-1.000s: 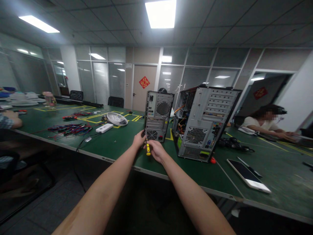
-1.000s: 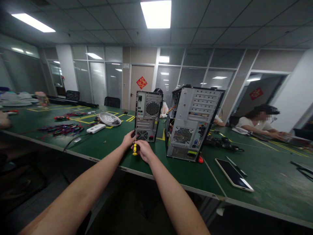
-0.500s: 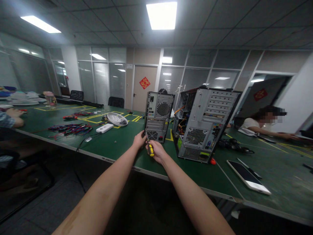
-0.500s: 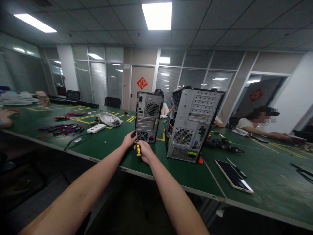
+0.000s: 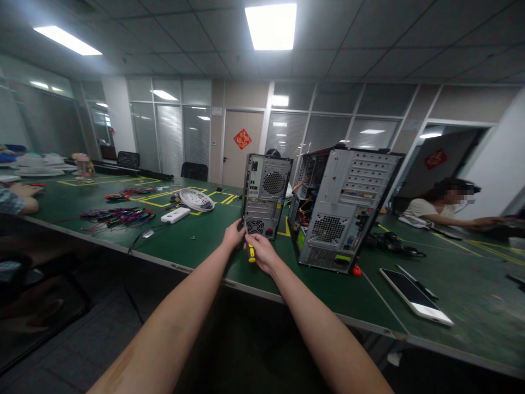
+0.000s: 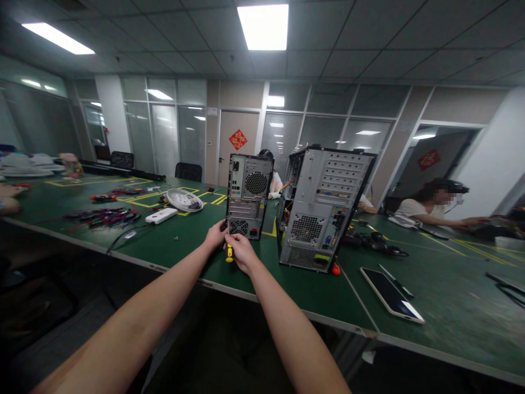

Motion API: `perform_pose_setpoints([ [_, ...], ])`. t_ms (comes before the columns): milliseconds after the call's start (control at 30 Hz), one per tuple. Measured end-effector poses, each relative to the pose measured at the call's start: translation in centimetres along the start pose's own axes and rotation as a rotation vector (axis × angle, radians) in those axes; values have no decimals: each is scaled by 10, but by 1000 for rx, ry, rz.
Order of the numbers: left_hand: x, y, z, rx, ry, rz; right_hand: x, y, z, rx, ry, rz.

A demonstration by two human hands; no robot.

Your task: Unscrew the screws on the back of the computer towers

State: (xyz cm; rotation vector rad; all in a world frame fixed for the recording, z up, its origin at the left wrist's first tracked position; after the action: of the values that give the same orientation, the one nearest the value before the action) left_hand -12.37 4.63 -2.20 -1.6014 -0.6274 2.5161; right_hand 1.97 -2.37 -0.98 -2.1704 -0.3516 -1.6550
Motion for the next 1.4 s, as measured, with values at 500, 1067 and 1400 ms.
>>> perform_pose_setpoints([
  [500, -7, 4, 2, 18, -71, 15, 1, -3, 2, -48, 42, 41],
  [1067, -2, 1, 0, 34, -110, -6, 1, -3, 2, -16, -3, 106],
  [1400, -2, 0, 0, 36, -65, 29, 5, 1, 1, 29, -7, 113],
])
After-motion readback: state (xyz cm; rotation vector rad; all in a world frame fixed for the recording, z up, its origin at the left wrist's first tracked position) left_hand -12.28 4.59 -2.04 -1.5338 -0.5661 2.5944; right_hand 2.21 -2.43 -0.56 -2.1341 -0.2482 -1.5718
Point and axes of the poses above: each hand's wrist, its own y-axis away from the middle knuckle, its own z-axis out of the back of the hand, x = y × z, the point moved 1 cm from there along -y, towards the middle knuckle, and after that the axes turned 5 degrees about x, right-handed, at the moved point
